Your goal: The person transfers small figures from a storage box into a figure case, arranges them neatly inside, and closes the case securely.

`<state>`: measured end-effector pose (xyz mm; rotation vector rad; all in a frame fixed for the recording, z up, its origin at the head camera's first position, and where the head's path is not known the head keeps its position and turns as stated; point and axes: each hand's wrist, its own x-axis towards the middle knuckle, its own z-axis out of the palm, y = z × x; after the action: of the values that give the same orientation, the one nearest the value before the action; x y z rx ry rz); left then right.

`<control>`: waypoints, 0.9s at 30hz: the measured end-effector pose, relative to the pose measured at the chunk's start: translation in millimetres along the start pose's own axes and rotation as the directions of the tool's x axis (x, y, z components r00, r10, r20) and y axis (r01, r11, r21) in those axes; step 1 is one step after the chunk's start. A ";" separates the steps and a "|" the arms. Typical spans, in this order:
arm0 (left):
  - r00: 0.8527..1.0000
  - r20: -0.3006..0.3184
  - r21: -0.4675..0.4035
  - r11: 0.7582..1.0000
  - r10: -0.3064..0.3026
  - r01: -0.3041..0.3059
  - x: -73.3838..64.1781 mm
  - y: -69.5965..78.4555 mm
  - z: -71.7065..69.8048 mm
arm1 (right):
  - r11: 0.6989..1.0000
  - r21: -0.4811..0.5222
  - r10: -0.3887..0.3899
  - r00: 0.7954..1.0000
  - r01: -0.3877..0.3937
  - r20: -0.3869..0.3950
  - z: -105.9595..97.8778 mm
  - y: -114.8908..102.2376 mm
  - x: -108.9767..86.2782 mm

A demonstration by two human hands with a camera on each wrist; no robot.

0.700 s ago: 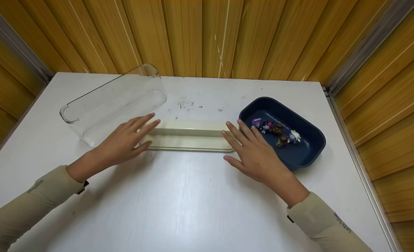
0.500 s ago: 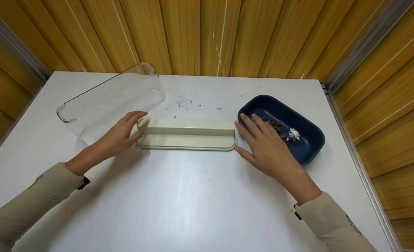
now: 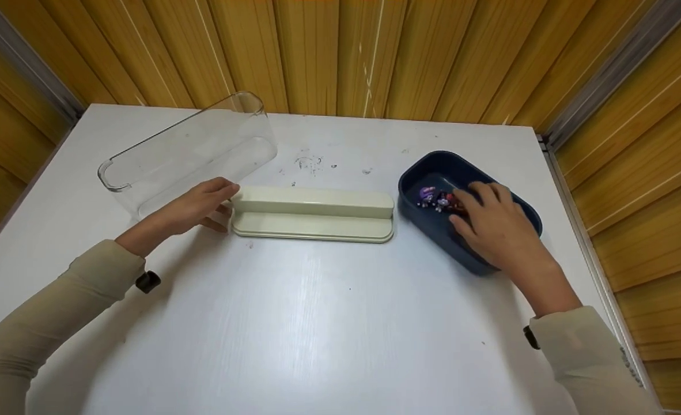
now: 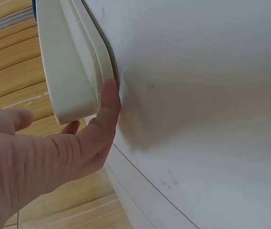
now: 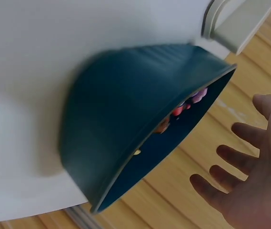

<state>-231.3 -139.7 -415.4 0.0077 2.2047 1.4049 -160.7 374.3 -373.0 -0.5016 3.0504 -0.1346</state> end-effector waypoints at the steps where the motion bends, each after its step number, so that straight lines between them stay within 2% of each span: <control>1: 1.000 0.007 0.001 1.000 -0.018 0.018 1.7 1.3 0.6 | 1.000 0.006 0.011 1.000 -0.011 0.024 0.2 4.5 -0.4; 5: 0.997 0.013 -0.005 0.997 -0.079 0.079 11.0 5.6 -1.1 | 0.999 0.041 0.026 0.993 -0.031 0.114 -1.2 19.4 1.9; 12: 0.983 0.035 -0.043 0.982 -0.180 0.181 17.9 13.5 -11.0 | 0.999 0.046 -0.034 0.983 0.026 0.183 -8.2 30.5 18.5; 17: 0.981 0.009 -0.010 0.981 -0.193 0.193 20.5 18.4 -14.4 | 0.999 0.011 -0.043 0.967 0.041 0.251 -5.4 32.8 30.1; 22: 0.980 -0.021 0.045 0.979 -0.200 0.200 26.4 16.8 -12.5 | 0.998 -0.015 -0.054 0.972 0.059 0.230 1.6 38.9 35.0; 27: 0.979 -0.058 0.083 0.976 -0.197 0.201 27.3 10.7 -12.1 | 0.996 0.029 -0.084 0.964 0.079 0.254 11.8 43.6 43.8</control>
<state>-262.9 -137.4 -413.9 -0.2131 2.2372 1.2091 -215.2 400.5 -390.2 -0.5931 2.7770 -0.0930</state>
